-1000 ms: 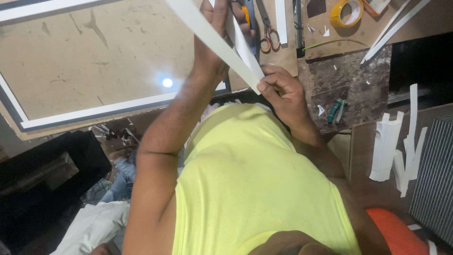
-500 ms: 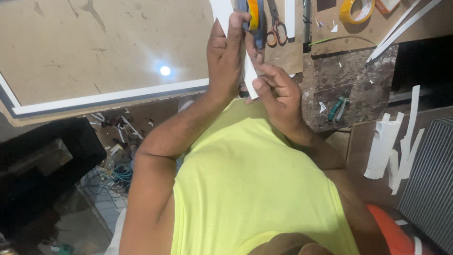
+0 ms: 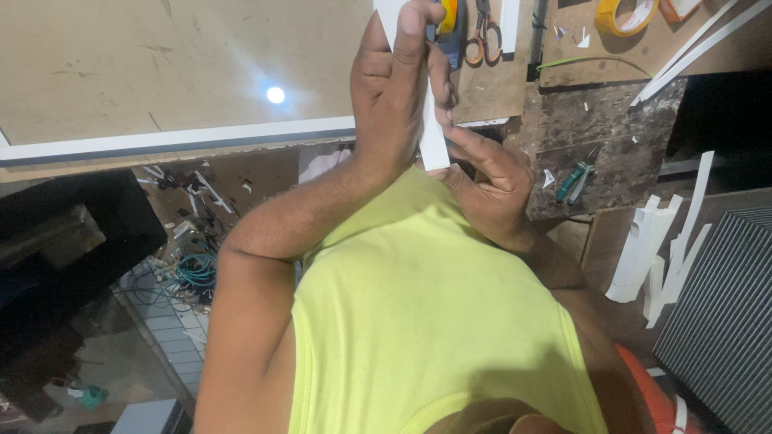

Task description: The person assembles a rectangular frame by placing white strips along the edges of a flat board, cutting them to length with scissors, and pressing them into place. They repeatedly adjust the strips and reposition the frame on the work surface.

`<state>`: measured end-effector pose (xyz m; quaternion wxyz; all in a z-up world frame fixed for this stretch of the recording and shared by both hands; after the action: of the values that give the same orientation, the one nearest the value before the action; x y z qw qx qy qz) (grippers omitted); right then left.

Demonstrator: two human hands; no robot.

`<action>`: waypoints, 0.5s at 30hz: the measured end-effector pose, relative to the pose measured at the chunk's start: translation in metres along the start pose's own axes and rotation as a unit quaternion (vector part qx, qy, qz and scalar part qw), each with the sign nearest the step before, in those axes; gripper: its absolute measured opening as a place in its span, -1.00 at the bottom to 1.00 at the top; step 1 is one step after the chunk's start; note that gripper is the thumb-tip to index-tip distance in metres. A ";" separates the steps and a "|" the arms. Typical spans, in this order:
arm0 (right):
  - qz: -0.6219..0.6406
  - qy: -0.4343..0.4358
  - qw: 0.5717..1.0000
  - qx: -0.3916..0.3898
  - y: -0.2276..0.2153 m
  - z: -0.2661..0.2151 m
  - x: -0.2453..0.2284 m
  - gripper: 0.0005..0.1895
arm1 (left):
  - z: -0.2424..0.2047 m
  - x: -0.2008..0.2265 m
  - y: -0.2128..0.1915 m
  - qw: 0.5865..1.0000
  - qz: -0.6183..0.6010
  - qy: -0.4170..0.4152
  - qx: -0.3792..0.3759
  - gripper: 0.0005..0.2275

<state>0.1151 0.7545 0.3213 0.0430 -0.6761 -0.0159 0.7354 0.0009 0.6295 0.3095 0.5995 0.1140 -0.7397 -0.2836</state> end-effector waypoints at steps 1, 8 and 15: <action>0.006 0.003 1.000 0.000 0.000 0.000 0.001 -0.55 | -0.002 -0.001 0.001 1.000 0.003 -0.006 0.002 -0.68; 0.026 0.011 1.000 0.013 0.005 -0.002 0.005 -0.56 | -0.003 -0.008 -0.001 1.000 -0.012 0.013 0.020 -0.69; -0.081 -0.024 0.996 0.030 0.005 -0.002 0.003 -0.62 | -0.004 -0.011 -0.001 0.999 -0.004 0.015 0.043 -0.68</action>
<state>0.1170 0.7500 0.3179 0.1223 -0.6529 -0.0500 0.7458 0.0074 0.6327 0.3002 0.6042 0.1467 -0.7415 -0.2521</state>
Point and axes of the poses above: each hand's wrist, its own z-axis towards the middle knuckle, its own y-axis out of the palm, x = y × z, the point moved 2 cm from there along z, towards the middle knuckle, and after that the axes turned 4 degrees about z, right-handed, at the moved point
